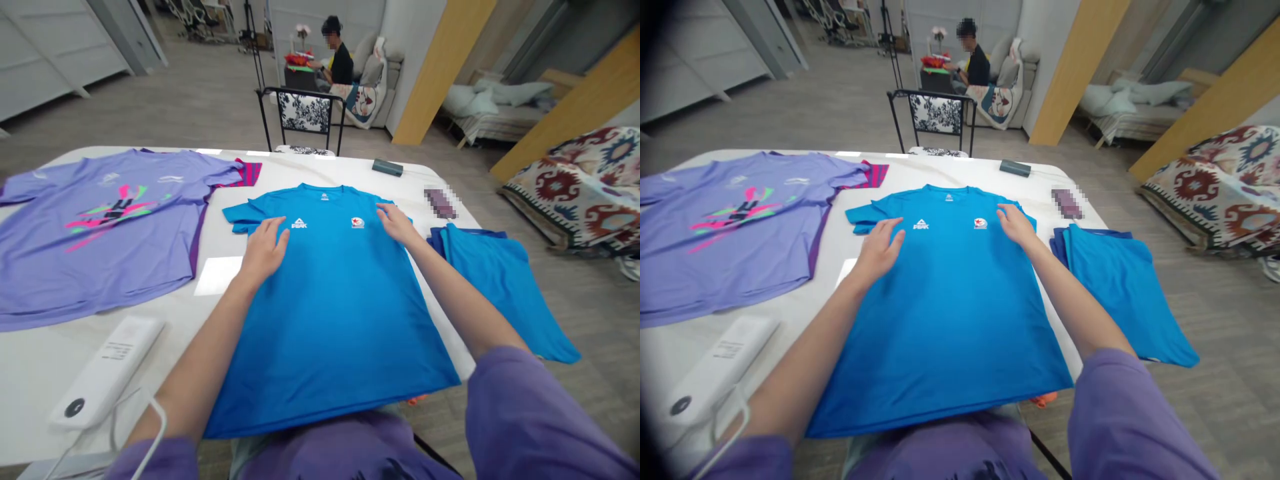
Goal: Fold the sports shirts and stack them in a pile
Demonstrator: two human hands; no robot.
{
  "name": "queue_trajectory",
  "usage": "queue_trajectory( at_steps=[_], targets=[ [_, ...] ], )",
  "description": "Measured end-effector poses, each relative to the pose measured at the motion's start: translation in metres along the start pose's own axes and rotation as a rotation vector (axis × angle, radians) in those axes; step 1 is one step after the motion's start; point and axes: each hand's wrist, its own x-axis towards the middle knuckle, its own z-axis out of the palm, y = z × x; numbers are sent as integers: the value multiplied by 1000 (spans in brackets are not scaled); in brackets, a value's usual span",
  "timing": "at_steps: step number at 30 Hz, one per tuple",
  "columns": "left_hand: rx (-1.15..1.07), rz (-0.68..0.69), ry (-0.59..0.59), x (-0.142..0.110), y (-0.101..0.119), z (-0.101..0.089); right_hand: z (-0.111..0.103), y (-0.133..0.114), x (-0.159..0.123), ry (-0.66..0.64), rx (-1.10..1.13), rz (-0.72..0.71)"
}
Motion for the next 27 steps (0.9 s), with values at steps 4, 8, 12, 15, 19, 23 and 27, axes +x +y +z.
queue_trajectory(
  at_steps=[4, 8, 12, 15, 19, 23, 27],
  targets=[
    [110, -56, -144, 124, -33, 39, 36, 35, 82, -51, -74, 27],
    [199, -55, -296, 177, -59, 69, 58, 64, 106, -111, -102, 13],
    [227, -54, -286, 186, -67, 70, 64, 67, 104, -61, -98, -18],
    [210, -125, -157, 156, -59, 49, 69, 37, 101, 34, -91, -48],
    [277, -228, -116, 51, -28, 2, 95, -59, 114, -84, 103, -191],
    [258, -348, -75, -94, 24, -47, 140, -197, 135, -266, 360, -330],
    [283, -466, -67, -228, 54, -78, 181, -314, 143, -347, 243, -324]
  ],
)
